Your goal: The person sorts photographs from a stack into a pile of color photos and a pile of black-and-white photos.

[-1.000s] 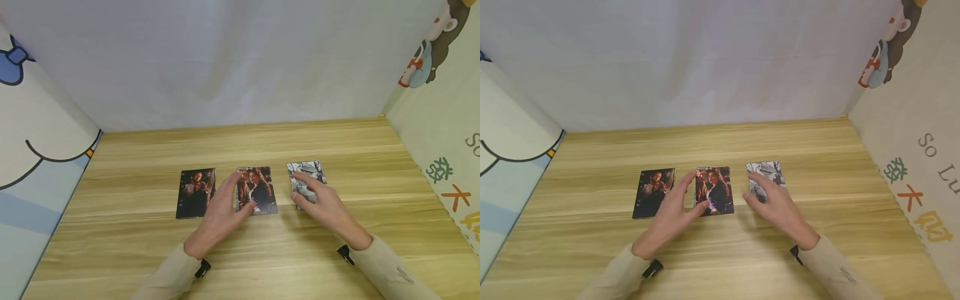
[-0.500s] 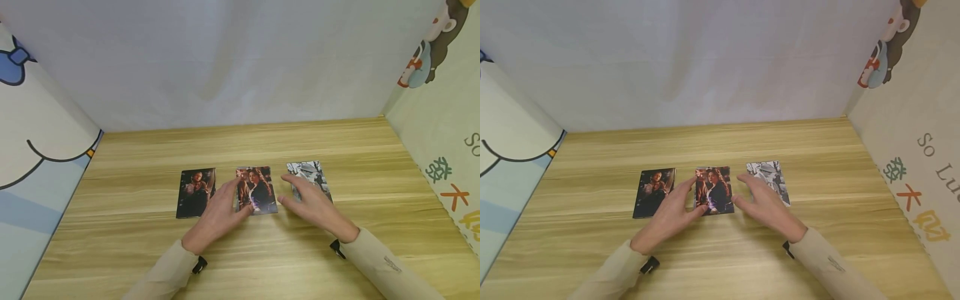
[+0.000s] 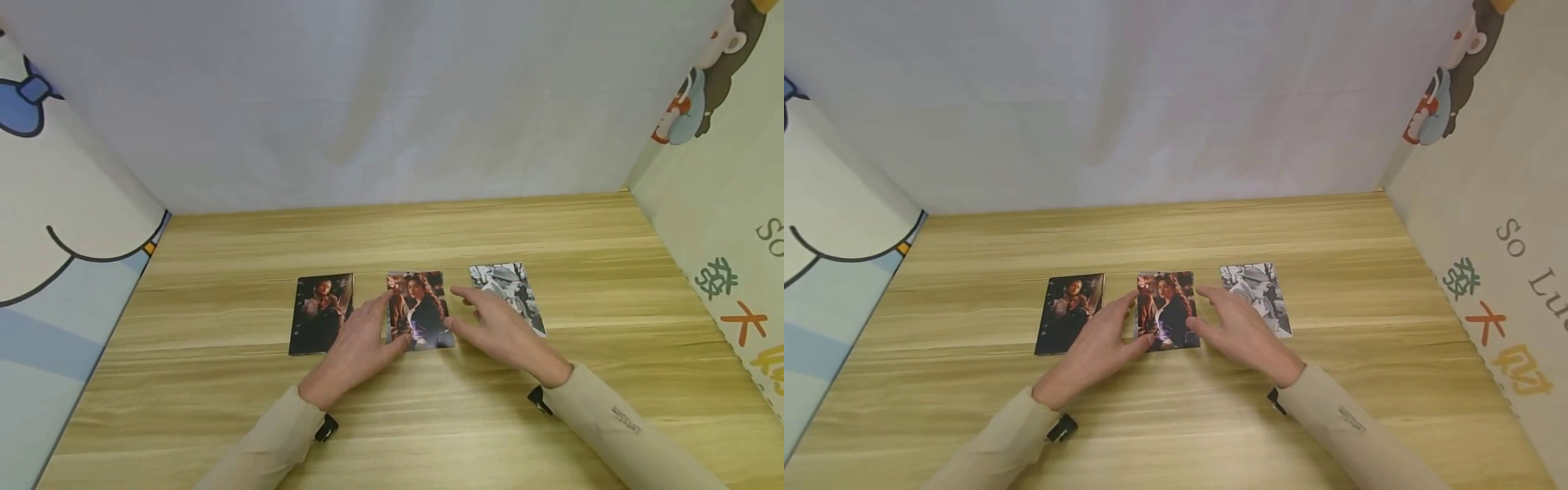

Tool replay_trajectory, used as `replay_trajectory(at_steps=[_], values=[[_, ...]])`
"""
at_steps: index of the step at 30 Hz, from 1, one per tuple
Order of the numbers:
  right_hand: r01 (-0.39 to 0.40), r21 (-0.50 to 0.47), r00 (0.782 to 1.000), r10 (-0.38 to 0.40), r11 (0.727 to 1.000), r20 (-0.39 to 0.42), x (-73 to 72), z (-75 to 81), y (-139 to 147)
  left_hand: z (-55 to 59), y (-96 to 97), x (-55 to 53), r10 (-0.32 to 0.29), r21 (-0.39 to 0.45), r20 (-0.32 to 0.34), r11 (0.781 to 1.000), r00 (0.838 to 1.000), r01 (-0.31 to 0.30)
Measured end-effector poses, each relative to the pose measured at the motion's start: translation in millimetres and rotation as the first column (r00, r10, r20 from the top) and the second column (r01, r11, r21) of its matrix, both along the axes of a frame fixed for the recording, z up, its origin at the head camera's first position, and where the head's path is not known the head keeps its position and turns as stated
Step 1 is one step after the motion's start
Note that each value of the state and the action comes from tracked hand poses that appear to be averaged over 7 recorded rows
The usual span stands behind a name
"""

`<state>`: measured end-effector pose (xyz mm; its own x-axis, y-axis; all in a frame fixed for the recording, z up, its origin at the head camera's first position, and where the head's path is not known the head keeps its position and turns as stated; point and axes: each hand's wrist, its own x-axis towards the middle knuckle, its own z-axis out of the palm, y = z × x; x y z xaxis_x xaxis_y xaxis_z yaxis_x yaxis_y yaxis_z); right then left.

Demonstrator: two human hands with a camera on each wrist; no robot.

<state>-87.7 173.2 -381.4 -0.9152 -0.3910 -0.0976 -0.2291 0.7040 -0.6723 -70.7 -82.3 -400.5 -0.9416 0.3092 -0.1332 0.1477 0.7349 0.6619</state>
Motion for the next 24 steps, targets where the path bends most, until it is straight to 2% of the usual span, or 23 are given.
replay_trajectory(at_steps=[12,24], values=[[-0.009,0.030,0.998,0.007,1.000,0.068,-7.4,-5.6,-8,-3.7,-1.1,-4.7,0.002,-0.029,0.020,1.000,1.000,-0.002],[-0.007,0.053,0.995,0.002,0.999,0.097,-6.0,-6.8,-11,-3.0,2.3,-2.4,-0.008,-0.024,0.026,1.000,1.000,0.008]])
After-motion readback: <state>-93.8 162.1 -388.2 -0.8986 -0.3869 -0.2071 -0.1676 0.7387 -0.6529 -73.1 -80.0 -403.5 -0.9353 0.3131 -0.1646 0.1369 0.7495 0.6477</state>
